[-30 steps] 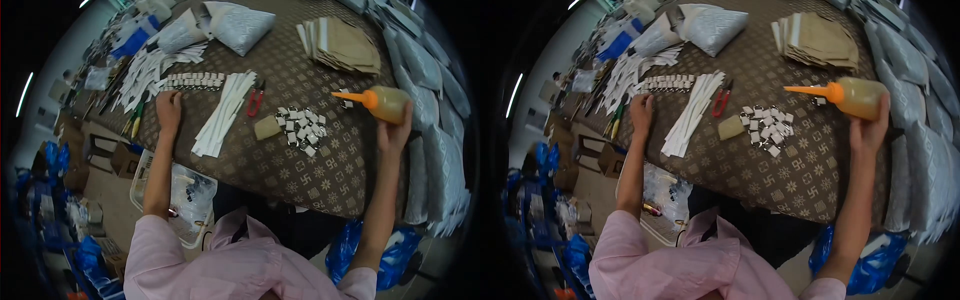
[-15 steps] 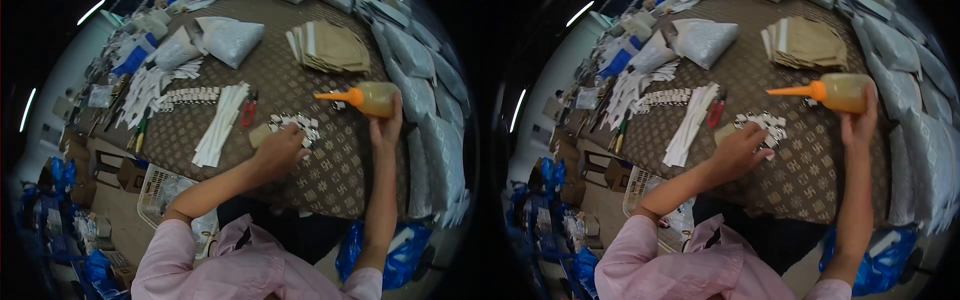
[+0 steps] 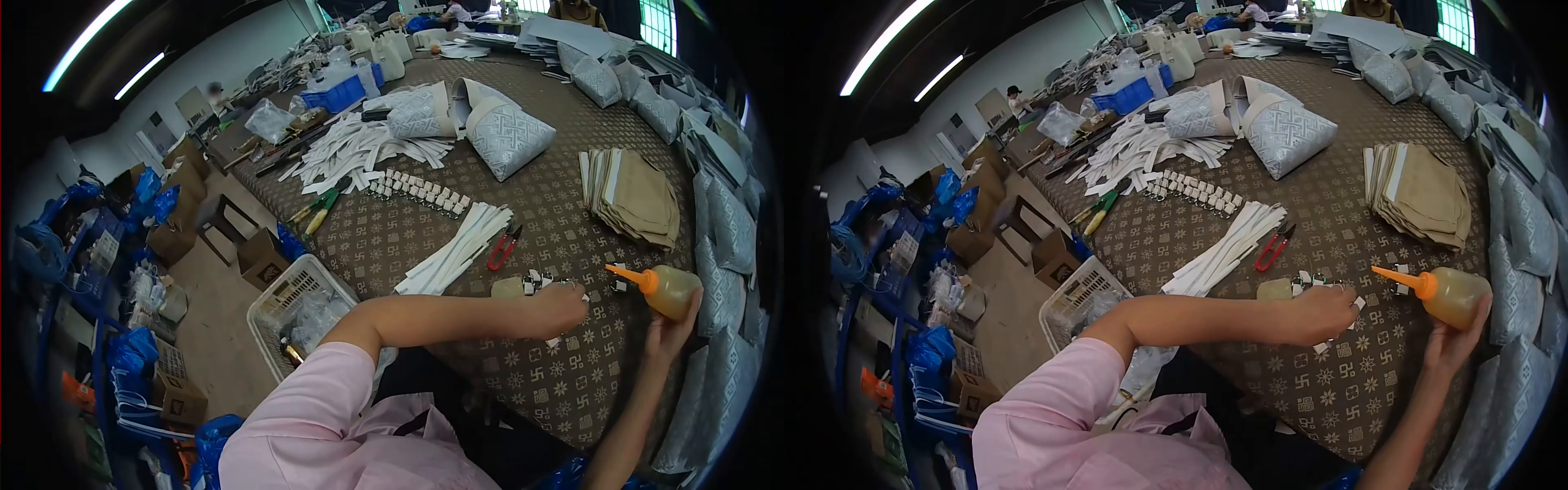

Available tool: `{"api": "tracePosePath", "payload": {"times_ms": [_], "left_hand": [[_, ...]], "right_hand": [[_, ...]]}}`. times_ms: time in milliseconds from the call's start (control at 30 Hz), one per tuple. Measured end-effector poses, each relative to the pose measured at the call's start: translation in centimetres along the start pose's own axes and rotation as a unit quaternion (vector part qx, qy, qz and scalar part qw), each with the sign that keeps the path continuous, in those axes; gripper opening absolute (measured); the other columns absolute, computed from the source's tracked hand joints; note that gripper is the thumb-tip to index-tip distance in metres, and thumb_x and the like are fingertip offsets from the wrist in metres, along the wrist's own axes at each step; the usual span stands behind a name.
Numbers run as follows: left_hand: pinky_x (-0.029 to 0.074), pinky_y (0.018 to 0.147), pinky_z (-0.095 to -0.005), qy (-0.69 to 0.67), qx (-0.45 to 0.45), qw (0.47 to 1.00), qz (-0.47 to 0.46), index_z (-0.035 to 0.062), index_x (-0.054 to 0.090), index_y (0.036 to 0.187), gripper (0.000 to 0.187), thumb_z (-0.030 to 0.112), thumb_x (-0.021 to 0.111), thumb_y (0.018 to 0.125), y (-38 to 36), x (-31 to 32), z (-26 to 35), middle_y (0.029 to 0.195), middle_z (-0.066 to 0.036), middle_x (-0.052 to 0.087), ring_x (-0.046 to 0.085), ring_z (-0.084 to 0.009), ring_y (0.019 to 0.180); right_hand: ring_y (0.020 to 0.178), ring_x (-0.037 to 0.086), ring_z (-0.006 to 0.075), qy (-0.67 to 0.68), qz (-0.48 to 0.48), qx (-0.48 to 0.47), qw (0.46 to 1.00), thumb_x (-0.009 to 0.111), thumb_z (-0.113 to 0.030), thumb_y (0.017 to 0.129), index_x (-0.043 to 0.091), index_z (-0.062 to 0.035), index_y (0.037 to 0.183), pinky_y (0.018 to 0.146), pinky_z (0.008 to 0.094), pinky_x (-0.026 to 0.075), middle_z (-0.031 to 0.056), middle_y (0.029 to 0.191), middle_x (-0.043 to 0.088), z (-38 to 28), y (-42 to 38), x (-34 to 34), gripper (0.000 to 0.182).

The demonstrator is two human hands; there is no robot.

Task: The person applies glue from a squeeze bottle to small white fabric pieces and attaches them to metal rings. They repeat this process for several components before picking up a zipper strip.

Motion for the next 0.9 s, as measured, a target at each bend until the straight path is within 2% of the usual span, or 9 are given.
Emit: {"api": "tracePosePath", "payload": {"times_ms": [133, 200, 333, 400, 500, 567, 700, 800, 900], "left_hand": [[0.049, 0.068, -0.0369, 0.03, 0.025, 0.999, -0.028, -0.0045, 0.055, 0.085, 0.025, 0.009, 0.065, 0.066, 0.4, 0.1, 0.0, 0.085, -0.016, 0.055, 0.058, -0.0292, 0.081], [0.049, 0.069, -0.0378, 0.109, 0.109, 0.988, -0.018, -0.0031, 0.055, 0.081, 0.02, 0.011, 0.062, 0.068, 0.1, 0.2, 1.0, 0.081, -0.015, 0.056, 0.058, -0.0283, 0.081], [0.048, 0.068, -0.0371, 0.06, 0.128, 0.99, -0.014, -0.0008, 0.054, 0.083, 0.017, 0.012, 0.06, 0.073, -0.5, -0.6, -0.1, 0.084, -0.014, 0.055, 0.057, -0.0281, 0.078], [0.047, 0.065, -0.0344, -0.129, 0.023, 0.981, 0.142, 0.0003, 0.052, 0.086, 0.015, 0.011, 0.058, 0.077, -2.4, -4.4, -3.2, 0.085, -0.012, 0.054, 0.057, -0.0268, 0.075], [0.046, 0.067, -0.0326, -0.214, -0.052, 0.963, 0.153, -0.0005, 0.051, 0.096, 0.02, 0.012, 0.055, 0.082, -5.7, -6.5, -7.0, 0.087, -0.011, 0.054, 0.057, -0.0261, 0.076], [0.045, 0.071, -0.0321, -0.417, -0.23, 0.873, 0.106, -0.0004, 0.053, 0.1, 0.019, 0.01, 0.054, 0.083, -8.4, -5.4, -10.3, 0.088, -0.011, 0.054, 0.057, -0.0248, 0.079], [0.045, 0.074, -0.0312, -0.384, -0.211, 0.891, 0.12, 0.0014, 0.057, 0.1, 0.018, 0.009, 0.055, 0.083, -10.5, -3.6, -11.0, 0.09, -0.012, 0.055, 0.058, -0.0254, 0.081], [0.045, 0.073, -0.0348, -0.273, -0.151, 0.938, 0.153, -0.0011, 0.059, 0.089, 0.013, 0.007, 0.057, 0.079, -10.6, -3.6, -10.1, 0.088, -0.012, 0.056, 0.056, -0.0282, 0.085], [0.046, 0.072, -0.0348, -0.181, -0.098, 0.972, 0.113, 0.0021, 0.058, 0.091, 0.015, 0.004, 0.058, 0.077, -10.7, -3.3, -9.0, 0.088, -0.011, 0.054, 0.056, -0.0282, 0.083]], "right_hand": [[0.095, 0.059, 0.0242, 0.012, 0.017, -0.003, 1.0, 0.055, -0.037, 0.087, 0.046, -0.0059, 0.117, 0.069, 0.038, 0.057, 0.0109, 0.11, 0.054, -0.3, 0.3, -0.4, 0.044], [0.095, 0.059, 0.0243, 0.016, 0.021, -0.002, 1.0, 0.054, -0.037, 0.087, 0.046, -0.0057, 0.117, 0.069, 0.0382, 0.057, 0.0111, 0.11, 0.054, -0.3, 0.4, -0.6, 0.045], [0.097, 0.058, 0.0245, 0.007, 0.022, -0.016, 1.0, 0.054, -0.037, 0.087, 0.046, -0.0053, 0.117, 0.069, 0.0382, 0.056, 0.0116, 0.111, 0.054, -0.5, 0.5, -0.9, 0.045], [0.098, 0.058, 0.0245, 0.009, 0.03, -0.016, 0.999, 0.054, -0.037, 0.087, 0.045, -0.0052, 0.118, 0.069, 0.038, 0.056, 0.0117, 0.111, 0.053, -0.6, 0.6, -1.1, 0.045], [0.098, 0.057, 0.0247, 0.012, 0.027, -0.004, 1.0, 0.054, -0.037, 0.087, 0.045, -0.005, 0.118, 0.071, 0.0376, 0.056, 0.0118, 0.112, 0.053, -0.4, 0.6, -1.2, 0.046], [0.098, 0.057, 0.0245, 0.012, 0.044, -0.007, 0.999, 0.055, -0.037, 0.087, 0.045, -0.0042, 0.118, 0.071, 0.0373, 0.056, 0.0118, 0.112, 0.053, -0.3, 0.4, -1.0, 0.046], [0.097, 0.058, 0.0244, 0.009, 0.021, -0.005, 1.0, 0.055, -0.037, 0.087, 0.045, -0.0034, 0.118, 0.072, 0.0379, 0.056, 0.0122, 0.111, 0.053, -0.1, 0.0, -0.2, 0.047], [0.097, 0.058, 0.0245, 0.013, -0.006, 0.0, 1.0, 0.055, -0.037, 0.087, 0.045, -0.0026, 0.119, 0.074, 0.0388, 0.055, 0.0128, 0.112, 0.053, -0.3, 0.0, 0.0, 0.048], [0.108, 0.053, 0.0275, 0.02, -0.002, 0.023, 1.0, 0.052, -0.032, 0.089, 0.041, -0.0017, 0.123, 0.083, 0.0415, 0.052, 0.0159, 0.119, 0.049, 0.0, 0.2, 0.0, 0.046]]}}
Point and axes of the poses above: each hand's wrist, its own y-axis towards the middle knuckle, its own x-axis out of the palm, z = x × y, the point moved 8 cm from there along y, towards the middle knuckle
